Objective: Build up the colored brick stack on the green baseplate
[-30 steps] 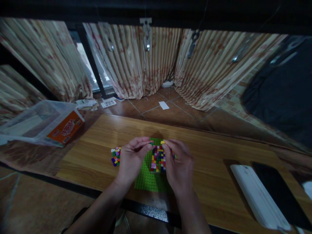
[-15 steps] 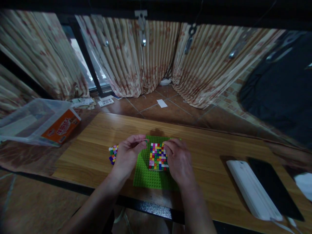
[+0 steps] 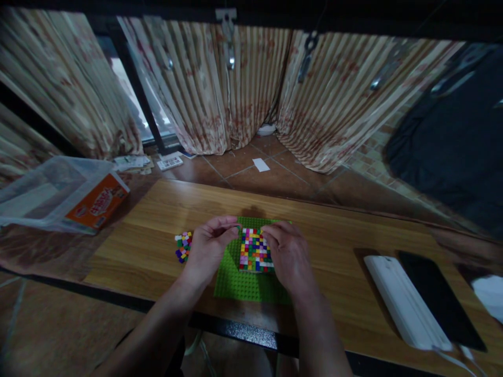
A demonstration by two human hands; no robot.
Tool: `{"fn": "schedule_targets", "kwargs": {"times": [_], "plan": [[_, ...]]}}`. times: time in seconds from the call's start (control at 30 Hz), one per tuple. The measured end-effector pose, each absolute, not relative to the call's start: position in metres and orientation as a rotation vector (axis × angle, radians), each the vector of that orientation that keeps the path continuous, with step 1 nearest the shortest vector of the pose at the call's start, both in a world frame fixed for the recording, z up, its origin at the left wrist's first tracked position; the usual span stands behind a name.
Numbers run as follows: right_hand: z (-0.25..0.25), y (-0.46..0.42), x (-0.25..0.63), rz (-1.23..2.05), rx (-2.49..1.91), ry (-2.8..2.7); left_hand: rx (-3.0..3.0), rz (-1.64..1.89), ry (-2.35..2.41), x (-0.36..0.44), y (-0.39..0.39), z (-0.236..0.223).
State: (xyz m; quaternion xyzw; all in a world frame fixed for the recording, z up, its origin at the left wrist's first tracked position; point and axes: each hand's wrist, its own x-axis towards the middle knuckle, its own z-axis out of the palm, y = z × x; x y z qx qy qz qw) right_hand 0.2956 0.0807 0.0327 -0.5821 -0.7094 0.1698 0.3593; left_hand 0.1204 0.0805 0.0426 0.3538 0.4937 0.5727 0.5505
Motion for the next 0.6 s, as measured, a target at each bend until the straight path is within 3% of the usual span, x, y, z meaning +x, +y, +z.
{"fn": "schedule_targets", "kwargs": {"times": [0.47, 0.6], "plan": [[0.0364, 0.0825, 0.2961, 0.631, -1.556, -1.795, 0.823, 1.339, 1.139, 0.1229, 0.0792, 0.0429], [0.0373, 0.0757, 0.2928, 0.52, -1.534, -1.713, 0.785, 1.361, 1.095, 0.1233, 0.0788, 0.0463]]}}
